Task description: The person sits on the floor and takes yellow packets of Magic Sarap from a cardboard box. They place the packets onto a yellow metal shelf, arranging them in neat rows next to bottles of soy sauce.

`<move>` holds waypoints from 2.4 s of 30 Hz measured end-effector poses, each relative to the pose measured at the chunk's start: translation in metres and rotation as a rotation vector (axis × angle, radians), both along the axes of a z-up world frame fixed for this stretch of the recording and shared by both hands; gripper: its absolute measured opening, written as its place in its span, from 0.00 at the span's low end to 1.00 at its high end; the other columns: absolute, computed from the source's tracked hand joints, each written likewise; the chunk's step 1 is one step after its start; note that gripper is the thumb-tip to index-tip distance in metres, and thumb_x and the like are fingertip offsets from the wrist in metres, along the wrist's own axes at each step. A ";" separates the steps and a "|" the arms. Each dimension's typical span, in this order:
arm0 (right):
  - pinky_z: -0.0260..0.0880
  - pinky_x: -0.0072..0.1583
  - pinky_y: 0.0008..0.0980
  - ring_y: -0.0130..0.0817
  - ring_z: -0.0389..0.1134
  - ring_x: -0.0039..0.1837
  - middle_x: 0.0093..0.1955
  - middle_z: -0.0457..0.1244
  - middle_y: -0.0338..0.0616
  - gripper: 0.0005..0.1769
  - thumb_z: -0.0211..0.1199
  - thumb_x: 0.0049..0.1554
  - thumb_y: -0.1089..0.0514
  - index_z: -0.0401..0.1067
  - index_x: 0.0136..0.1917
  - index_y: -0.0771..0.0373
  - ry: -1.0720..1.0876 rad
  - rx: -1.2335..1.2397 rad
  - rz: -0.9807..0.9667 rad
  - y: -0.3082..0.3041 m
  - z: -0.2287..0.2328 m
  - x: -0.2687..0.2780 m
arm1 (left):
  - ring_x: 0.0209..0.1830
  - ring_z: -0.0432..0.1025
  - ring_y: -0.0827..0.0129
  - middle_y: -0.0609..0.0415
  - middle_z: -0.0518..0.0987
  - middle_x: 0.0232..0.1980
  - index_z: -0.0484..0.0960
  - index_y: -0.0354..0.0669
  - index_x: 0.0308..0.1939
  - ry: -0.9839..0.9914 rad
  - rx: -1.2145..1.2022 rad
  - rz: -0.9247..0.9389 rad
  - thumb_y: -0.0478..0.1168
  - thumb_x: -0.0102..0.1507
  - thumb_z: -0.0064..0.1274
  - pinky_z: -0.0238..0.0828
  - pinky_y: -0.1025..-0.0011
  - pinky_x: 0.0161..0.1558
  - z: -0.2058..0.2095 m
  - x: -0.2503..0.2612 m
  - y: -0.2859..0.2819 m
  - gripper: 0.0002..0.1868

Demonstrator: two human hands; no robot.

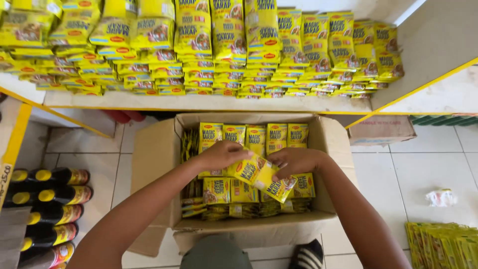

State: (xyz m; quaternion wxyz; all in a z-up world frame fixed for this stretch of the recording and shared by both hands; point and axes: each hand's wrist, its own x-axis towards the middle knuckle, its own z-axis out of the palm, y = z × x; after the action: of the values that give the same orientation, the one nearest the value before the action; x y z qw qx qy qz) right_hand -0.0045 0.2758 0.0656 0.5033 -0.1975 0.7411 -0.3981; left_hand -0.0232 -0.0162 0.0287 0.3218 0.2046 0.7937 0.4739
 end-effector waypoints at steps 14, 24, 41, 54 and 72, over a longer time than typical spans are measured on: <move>0.65 0.68 0.37 0.35 0.65 0.69 0.69 0.65 0.47 0.37 0.67 0.58 0.55 0.60 0.76 0.68 0.090 -0.693 -0.555 0.043 0.018 -0.038 | 0.48 0.77 0.72 0.52 0.78 0.56 0.65 0.42 0.70 -0.003 0.432 0.294 0.50 0.61 0.62 0.79 0.69 0.43 0.078 0.031 0.060 0.38; 0.72 0.57 0.32 0.33 0.66 0.64 0.65 0.63 0.47 0.26 0.66 0.61 0.61 0.63 0.69 0.69 0.538 -0.985 -0.950 0.047 0.055 -0.080 | 0.38 0.75 0.73 0.52 0.80 0.49 0.62 0.38 0.73 0.584 0.283 0.566 0.42 0.63 0.59 0.75 0.72 0.39 0.136 -0.024 0.143 0.37; 0.64 0.67 0.46 0.54 0.69 0.63 0.65 0.66 0.62 0.38 0.67 0.52 0.68 0.61 0.74 0.74 1.403 -0.530 -1.086 0.021 0.058 -0.115 | 0.46 0.78 0.44 0.34 0.82 0.46 0.78 0.36 0.62 0.992 -0.164 0.685 0.40 0.70 0.48 0.75 0.56 0.47 0.154 -0.105 0.180 0.19; 0.67 0.66 0.47 0.61 0.64 0.68 0.68 0.61 0.63 0.34 0.68 0.53 0.68 0.64 0.72 0.64 1.387 -0.524 -1.091 0.012 0.066 -0.113 | 0.69 0.66 0.45 0.37 0.68 0.73 0.73 0.28 0.64 1.310 -0.303 0.469 0.32 0.65 0.51 0.66 0.56 0.67 0.126 -0.043 0.180 0.23; 0.62 0.71 0.49 0.67 0.61 0.73 0.74 0.56 0.76 0.36 0.52 0.61 0.69 0.47 0.79 0.80 1.490 -0.417 -0.834 0.018 0.046 -0.119 | 0.80 0.51 0.46 0.36 0.52 0.81 0.58 0.28 0.74 1.173 -0.430 0.434 0.32 0.60 0.53 0.46 0.39 0.72 0.106 -0.056 0.185 0.39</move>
State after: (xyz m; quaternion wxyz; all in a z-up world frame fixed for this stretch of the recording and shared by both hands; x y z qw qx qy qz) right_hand -0.1240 0.2942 0.1115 -0.3441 -0.2068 0.8008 -0.4444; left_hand -0.0789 0.1692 0.1352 -0.2329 0.1956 0.9375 0.1690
